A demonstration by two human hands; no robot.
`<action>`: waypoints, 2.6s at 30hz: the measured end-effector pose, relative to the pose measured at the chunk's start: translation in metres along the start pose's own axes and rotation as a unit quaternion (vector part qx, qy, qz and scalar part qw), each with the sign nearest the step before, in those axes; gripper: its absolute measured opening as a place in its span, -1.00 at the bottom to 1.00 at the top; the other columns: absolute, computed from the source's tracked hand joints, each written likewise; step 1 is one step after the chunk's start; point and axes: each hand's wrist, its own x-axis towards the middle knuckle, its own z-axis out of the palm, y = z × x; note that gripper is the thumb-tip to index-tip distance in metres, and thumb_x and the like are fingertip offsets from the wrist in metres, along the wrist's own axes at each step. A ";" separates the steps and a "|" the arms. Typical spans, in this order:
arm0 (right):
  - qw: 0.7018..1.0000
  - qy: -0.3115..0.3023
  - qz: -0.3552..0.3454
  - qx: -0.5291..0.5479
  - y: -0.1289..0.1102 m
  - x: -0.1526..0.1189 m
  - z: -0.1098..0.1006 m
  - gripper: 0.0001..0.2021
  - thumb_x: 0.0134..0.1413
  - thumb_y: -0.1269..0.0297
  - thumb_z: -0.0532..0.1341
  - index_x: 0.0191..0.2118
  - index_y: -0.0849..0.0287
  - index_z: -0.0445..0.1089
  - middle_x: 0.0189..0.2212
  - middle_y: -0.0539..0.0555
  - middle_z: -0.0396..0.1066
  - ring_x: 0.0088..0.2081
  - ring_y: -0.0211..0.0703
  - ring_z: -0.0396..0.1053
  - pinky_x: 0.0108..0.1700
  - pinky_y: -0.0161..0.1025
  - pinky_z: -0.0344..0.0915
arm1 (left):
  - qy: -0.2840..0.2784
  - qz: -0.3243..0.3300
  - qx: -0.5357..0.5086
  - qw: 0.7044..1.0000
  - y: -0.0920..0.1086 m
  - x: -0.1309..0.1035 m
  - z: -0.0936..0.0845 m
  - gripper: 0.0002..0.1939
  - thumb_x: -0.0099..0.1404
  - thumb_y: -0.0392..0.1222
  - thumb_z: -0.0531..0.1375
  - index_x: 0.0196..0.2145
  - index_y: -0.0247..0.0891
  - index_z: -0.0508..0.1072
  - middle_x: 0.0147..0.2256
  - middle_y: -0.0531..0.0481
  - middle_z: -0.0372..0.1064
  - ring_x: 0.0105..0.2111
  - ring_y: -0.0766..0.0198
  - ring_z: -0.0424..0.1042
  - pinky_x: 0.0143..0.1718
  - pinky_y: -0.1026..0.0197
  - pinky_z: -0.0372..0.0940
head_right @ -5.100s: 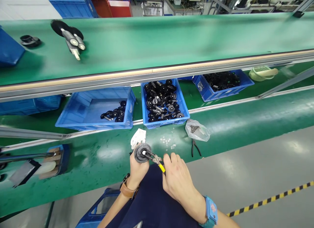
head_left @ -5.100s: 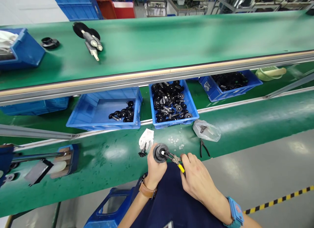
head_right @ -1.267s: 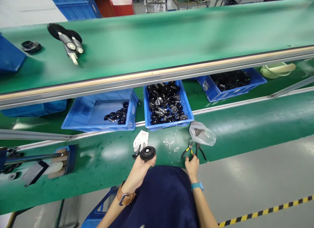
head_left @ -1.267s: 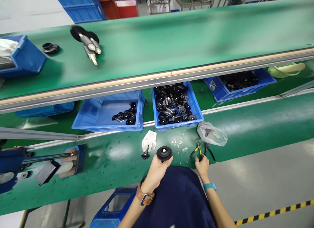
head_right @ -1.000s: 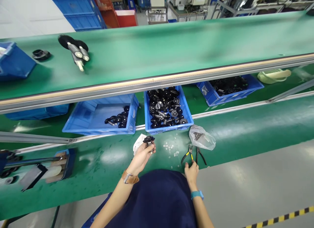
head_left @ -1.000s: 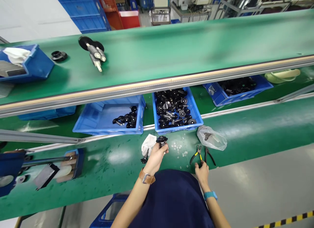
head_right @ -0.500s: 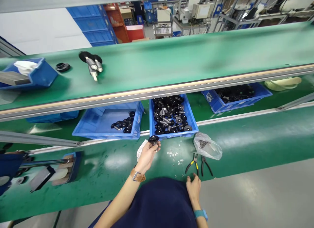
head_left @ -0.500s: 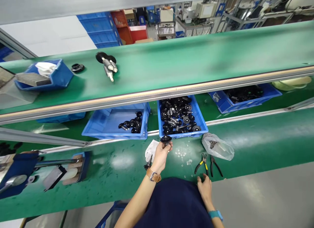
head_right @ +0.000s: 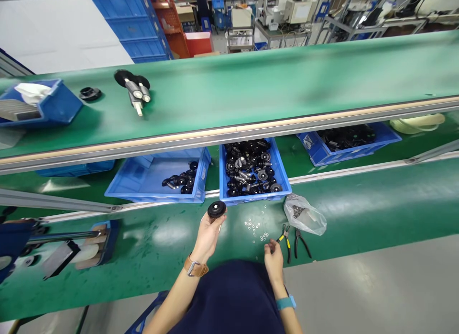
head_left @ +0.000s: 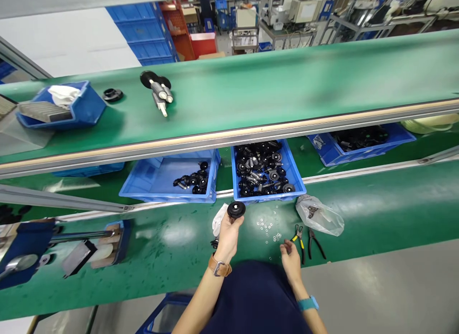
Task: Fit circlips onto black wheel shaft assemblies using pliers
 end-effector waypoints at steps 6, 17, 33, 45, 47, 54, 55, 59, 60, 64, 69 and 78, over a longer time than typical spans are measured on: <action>0.999 -0.036 -0.014 0.004 -0.016 -0.010 0.001 -0.40 -0.10 -0.20 0.15 -0.09 0.19 0.46 -0.17 0.28 0.60 -0.06 0.24 0.55 0.02 0.03 0.42 | 0.023 0.038 -0.008 0.999 0.016 0.020 -0.024 -0.62 0.05 -0.11 0.44 -0.15 -0.22 0.57 -0.17 -0.11 0.59 -0.14 0.14 0.55 -0.02 0.05 0.38; 0.999 -0.039 0.004 -0.006 -0.015 -0.020 -0.021 -0.47 -0.14 -0.15 0.14 -0.17 0.17 0.48 -0.20 0.28 0.61 -0.13 0.23 0.58 0.00 0.07 0.46 | 0.246 0.146 0.185 0.940 0.106 0.169 -0.105 -0.77 0.05 -0.37 0.29 -0.29 -0.27 0.45 -0.23 -0.11 0.55 -0.04 0.05 0.51 0.20 -0.10 0.28; 0.982 -0.040 -0.184 0.013 -0.139 0.017 -0.019 -0.63 0.22 0.01 0.15 -0.06 0.16 0.50 -0.22 0.20 0.60 -0.17 0.04 0.55 -0.05 -0.05 0.45 | 0.175 0.183 0.264 0.931 0.056 0.145 -0.129 -0.56 0.25 -0.27 0.24 0.10 -0.30 0.43 0.18 -0.29 0.43 0.20 0.06 0.42 0.28 0.00 0.26; 0.944 -0.011 -0.317 -0.089 -0.208 0.121 0.007 -0.65 0.26 0.15 0.08 0.01 0.22 0.43 -0.10 0.25 0.55 -0.12 0.01 0.47 -0.03 -0.04 0.38 | 0.147 0.033 0.323 0.934 -0.060 0.027 -0.138 -0.58 0.14 0.16 0.30 -0.26 -0.27 0.55 -0.29 -0.21 0.60 -0.27 -0.02 0.57 -0.13 -0.04 0.43; 0.935 -0.008 -0.329 -0.128 -0.209 0.132 0.015 -0.68 0.22 0.20 0.09 -0.04 0.23 0.45 -0.13 0.27 0.54 -0.11 0.05 0.44 -0.01 -0.01 0.34 | 0.156 0.019 0.325 0.932 -0.072 0.015 -0.138 -0.54 0.13 0.21 0.30 -0.26 -0.27 0.54 -0.30 -0.22 0.60 -0.29 -0.02 0.57 -0.17 -0.02 0.43; 0.903 0.030 -0.352 -0.245 -0.203 0.127 0.034 -0.70 0.27 0.29 0.03 -0.16 0.25 0.51 -0.20 0.29 0.54 -0.15 0.11 0.35 0.00 0.03 0.14 | 0.203 0.034 0.348 0.915 -0.062 0.025 -0.140 -0.67 0.26 0.04 0.18 -0.18 -0.24 0.52 -0.19 -0.22 0.59 -0.15 0.01 0.57 -0.06 0.03 0.41; 0.899 0.033 -0.355 -0.255 -0.202 0.125 0.035 -0.68 0.29 0.29 0.02 -0.14 0.25 0.51 -0.20 0.29 0.54 -0.15 0.11 0.34 0.00 0.02 0.12 | 0.212 0.034 0.358 0.908 -0.057 0.032 -0.143 -0.68 0.29 0.01 0.15 -0.15 -0.25 0.50 -0.15 -0.23 0.58 -0.12 0.02 0.56 -0.03 0.03 0.39; 0.887 0.041 -0.365 -0.280 -0.198 0.119 0.033 -0.66 0.33 0.31 -0.01 -0.12 0.24 0.52 -0.19 0.28 0.54 -0.12 0.11 0.33 -0.01 0.00 0.09 | 0.224 0.009 0.418 0.880 -0.043 0.059 -0.154 -0.73 0.33 -0.09 0.10 -0.12 -0.24 0.48 -0.10 -0.25 0.56 -0.06 0.01 0.53 0.03 0.02 0.35; 0.886 0.042 -0.366 -0.283 -0.198 0.118 0.033 -0.66 0.33 0.31 -0.01 -0.12 0.25 0.52 -0.20 0.28 0.54 -0.12 0.11 0.33 -0.01 0.00 0.08 | 0.215 -0.006 0.436 0.874 -0.043 0.063 -0.155 -0.77 0.31 -0.11 0.13 -0.16 -0.22 0.49 -0.13 -0.25 0.57 -0.06 -0.01 0.54 0.02 0.01 0.34; 0.884 0.045 -0.368 -0.286 -0.197 0.117 0.034 -0.65 0.33 0.30 -0.01 -0.12 0.25 0.52 -0.20 0.29 0.54 -0.12 0.12 0.34 0.01 0.01 0.08 | 0.153 -0.100 0.505 0.844 -0.057 0.059 -0.150 -0.86 0.12 -0.20 0.32 -0.33 -0.21 0.47 -0.27 -0.28 0.59 -0.07 -0.17 0.56 -0.03 -0.03 0.32; 0.889 0.037 -0.367 -0.271 -0.198 0.119 0.034 -0.67 0.31 0.30 0.00 -0.14 0.25 0.51 -0.22 0.29 0.53 -0.13 0.13 0.34 0.01 0.02 0.10 | 0.119 -0.186 0.536 0.815 -0.084 0.043 -0.133 -0.69 0.01 -0.26 0.39 -0.26 -0.21 0.45 -0.15 -0.35 0.58 0.14 -0.26 0.44 0.07 -0.08 0.25; 0.910 -0.010 -0.389 -0.143 -0.196 0.074 0.036 -0.60 0.31 0.15 0.02 0.15 0.17 0.33 0.10 0.30 0.35 0.19 0.17 0.21 0.23 0.21 0.13 | 0.042 -0.284 0.292 0.912 -0.067 0.028 -0.137 -0.66 -0.04 -0.03 0.47 -0.40 -0.27 0.52 -0.41 -0.15 0.60 -0.26 -0.06 0.60 -0.24 0.06 0.36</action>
